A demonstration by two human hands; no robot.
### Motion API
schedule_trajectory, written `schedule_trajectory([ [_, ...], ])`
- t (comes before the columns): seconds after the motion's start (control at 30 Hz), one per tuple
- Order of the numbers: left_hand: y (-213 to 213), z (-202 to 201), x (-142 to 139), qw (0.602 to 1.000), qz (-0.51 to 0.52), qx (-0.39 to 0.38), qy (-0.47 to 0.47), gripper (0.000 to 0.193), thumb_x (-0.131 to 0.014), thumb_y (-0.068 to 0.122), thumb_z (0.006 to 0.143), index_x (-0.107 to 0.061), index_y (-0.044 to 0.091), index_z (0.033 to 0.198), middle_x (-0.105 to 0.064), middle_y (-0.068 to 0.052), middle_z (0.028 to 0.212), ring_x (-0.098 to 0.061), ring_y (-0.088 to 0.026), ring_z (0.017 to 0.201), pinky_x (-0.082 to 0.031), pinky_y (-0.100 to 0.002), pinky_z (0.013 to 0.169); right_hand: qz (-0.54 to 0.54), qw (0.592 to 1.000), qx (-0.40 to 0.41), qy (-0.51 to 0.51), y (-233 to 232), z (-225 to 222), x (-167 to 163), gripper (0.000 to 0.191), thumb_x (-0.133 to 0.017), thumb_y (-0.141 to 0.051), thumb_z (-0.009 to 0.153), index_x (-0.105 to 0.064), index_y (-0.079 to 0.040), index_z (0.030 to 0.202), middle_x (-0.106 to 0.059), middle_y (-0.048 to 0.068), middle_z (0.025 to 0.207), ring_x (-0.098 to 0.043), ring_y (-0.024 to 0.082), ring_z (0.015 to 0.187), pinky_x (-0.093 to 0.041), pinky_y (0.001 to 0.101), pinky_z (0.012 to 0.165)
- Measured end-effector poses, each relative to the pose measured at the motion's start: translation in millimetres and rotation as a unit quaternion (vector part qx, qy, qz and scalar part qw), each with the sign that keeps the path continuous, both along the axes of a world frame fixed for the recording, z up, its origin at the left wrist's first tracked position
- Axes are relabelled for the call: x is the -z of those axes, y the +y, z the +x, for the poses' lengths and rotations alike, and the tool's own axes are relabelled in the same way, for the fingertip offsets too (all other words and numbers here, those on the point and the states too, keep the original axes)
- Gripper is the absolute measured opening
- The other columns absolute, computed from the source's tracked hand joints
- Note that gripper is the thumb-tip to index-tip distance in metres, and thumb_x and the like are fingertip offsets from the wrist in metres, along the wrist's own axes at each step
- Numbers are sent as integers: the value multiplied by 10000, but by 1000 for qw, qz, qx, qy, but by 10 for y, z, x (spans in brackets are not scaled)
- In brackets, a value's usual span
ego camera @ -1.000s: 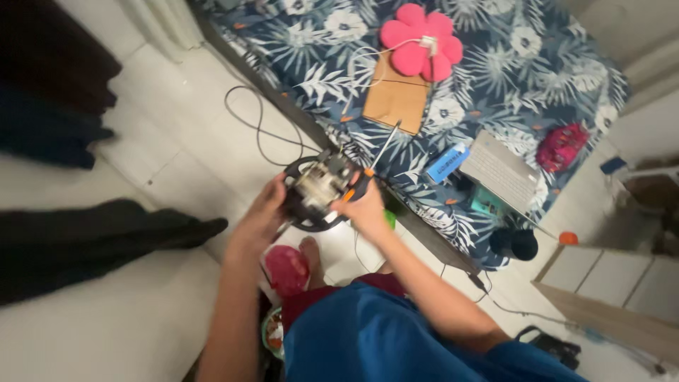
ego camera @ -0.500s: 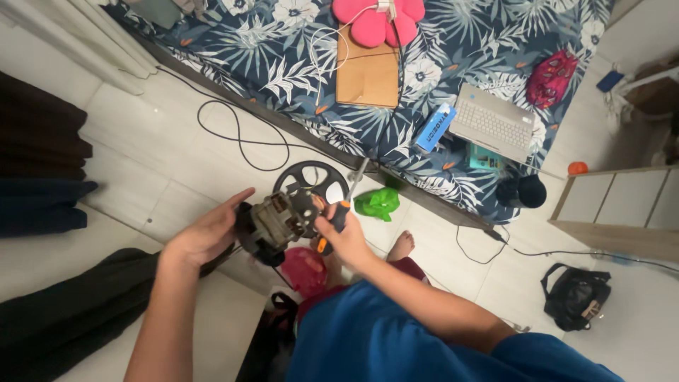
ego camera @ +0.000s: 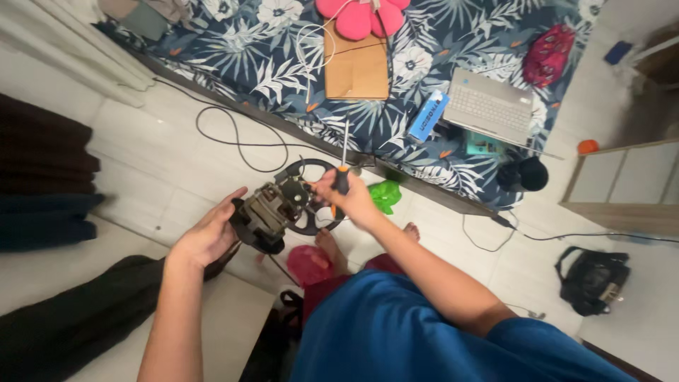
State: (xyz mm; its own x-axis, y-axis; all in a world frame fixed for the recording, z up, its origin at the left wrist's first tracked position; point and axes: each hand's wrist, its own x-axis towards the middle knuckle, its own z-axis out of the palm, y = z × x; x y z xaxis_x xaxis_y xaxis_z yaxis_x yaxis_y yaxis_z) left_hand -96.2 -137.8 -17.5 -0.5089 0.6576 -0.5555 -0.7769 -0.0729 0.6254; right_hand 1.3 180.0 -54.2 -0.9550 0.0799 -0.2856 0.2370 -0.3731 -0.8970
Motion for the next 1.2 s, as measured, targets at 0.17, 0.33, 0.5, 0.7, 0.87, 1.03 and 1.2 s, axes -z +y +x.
schedule_trajectory([
  [0.17,43,-99,-17,998,-59,-29,1,866,-638,524,897,-355,62,1573,-536,-111,1495,-509,-244,1344,-402,-422,1103,141,982,-44,118,186,-267,-72,298,-801,-26,915,-624,-35,1154,-665,133,1301,-657,150,1091,-549,306,946],
  [0.33,40,-210,-231,979,-182,-71,65,721,-568,504,976,-430,107,1562,-568,-75,1436,-533,-202,1254,-408,-398,1062,202,933,-159,252,344,-674,-274,396,-776,14,871,-642,-59,1237,-495,119,1568,-564,224,1160,-489,357,1013],
  [0.5,34,-204,-511,933,-305,-50,186,654,-599,421,976,-438,165,1556,-586,-56,1340,-533,-175,1243,-427,-381,1060,237,864,-264,358,336,-1133,-362,531,-744,-13,942,-562,-81,1436,-492,106,1624,-504,283,1507,-411,370,1249],
  [0.7,90,114,-707,860,-390,-182,274,556,-620,360,1011,-513,116,1498,-610,-67,1341,-565,-176,1193,-436,-355,1005,273,838,-327,341,358,-1335,-398,515,-795,-123,860,-624,-56,1341,-606,125,1329,-600,293,1248,-474,372,1063],
  [0.87,-193,676,-749,842,-316,-397,183,403,-643,335,1027,-585,104,1352,-650,-41,1244,-640,-168,1112,-509,-330,938,285,844,-298,344,413,-1228,-273,290,-859,-260,875,-712,-43,999,-628,109,1063,-636,262,1012,-519,368,905],
  [1.03,-455,1329,-333,825,-231,-508,88,207,-658,265,1052,-639,104,1180,-668,-22,1038,-638,-149,914,-530,-310,807,242,921,-224,209,262,-835,-130,316,-824,-330,897,-721,-56,1014,-675,60,863,-655,181,785,-516,302,718],
  [1.2,-18,1752,306,852,-232,-466,-61,213,-629,220,1041,-644,74,1196,-663,-20,1030,-635,-137,895,-523,-316,850,-63,995,-74,21,-204,-320,-60,349,-714,-342,968,-733,-35,1134,-727,26,917,-619,70,731,-523,219,667],
])
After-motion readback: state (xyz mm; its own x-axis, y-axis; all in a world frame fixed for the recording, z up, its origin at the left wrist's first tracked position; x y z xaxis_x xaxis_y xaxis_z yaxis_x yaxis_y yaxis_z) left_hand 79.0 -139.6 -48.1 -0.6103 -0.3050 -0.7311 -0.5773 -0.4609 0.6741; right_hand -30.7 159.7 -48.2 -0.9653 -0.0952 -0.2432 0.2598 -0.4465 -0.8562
